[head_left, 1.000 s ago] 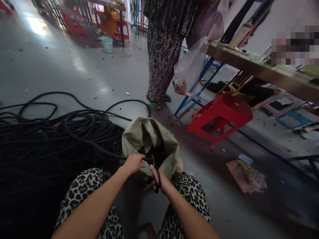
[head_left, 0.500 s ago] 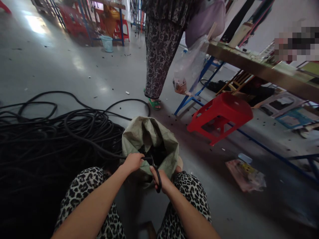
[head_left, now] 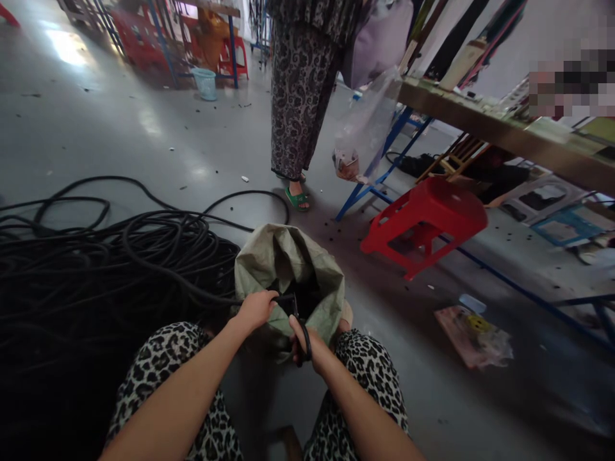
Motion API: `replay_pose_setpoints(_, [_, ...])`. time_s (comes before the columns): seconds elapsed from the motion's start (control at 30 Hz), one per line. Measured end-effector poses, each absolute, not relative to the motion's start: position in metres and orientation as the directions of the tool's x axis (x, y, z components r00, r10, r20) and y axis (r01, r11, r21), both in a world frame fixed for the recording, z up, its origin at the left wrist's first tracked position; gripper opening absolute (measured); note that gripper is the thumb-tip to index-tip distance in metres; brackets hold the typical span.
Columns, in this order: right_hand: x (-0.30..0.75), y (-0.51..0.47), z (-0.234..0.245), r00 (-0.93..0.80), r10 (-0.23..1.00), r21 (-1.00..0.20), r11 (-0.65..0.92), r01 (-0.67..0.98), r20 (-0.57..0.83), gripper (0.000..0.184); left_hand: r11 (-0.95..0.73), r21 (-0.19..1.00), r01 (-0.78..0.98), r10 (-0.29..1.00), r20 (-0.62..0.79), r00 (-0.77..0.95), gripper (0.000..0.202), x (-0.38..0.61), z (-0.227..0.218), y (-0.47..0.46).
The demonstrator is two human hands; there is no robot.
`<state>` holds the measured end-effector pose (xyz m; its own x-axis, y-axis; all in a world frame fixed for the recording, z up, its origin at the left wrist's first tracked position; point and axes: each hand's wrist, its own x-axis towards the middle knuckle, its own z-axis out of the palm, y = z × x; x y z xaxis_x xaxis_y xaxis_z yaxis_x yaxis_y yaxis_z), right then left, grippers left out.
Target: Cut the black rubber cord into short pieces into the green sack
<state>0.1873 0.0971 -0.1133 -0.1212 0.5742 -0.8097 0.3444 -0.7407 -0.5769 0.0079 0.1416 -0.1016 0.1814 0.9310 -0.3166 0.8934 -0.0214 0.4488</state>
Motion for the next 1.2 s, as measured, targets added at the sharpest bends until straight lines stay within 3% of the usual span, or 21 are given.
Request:
replay_pose_setpoints(0.3, [0.186, 0.097, -0.112, -0.19, 0.587, -0.612, -0.703, 0.362, -0.787, 0.049, -0.036, 0.441, 0.897, 0.925, -0.325, 0.197, 0.034, 0.008, -0.105, 0.142])
replay_pose_setpoints(0.87, [0.188, 0.1, -0.116, -0.193, 0.567, -0.592, -0.702, 0.396, -0.801, 0.053, -0.078, 0.441, 0.894, 0.909, -0.336, 0.245, 0.035, 0.008, -0.105, 0.142])
replay_pose_setpoints(1.2, [0.194, 0.098, -0.128, -0.283, 0.56, -0.628, -0.695, 0.352, -0.779, 0.059, -0.116, 0.444, 0.888, 0.892, -0.346, 0.29, 0.033, 0.007, -0.097, 0.141])
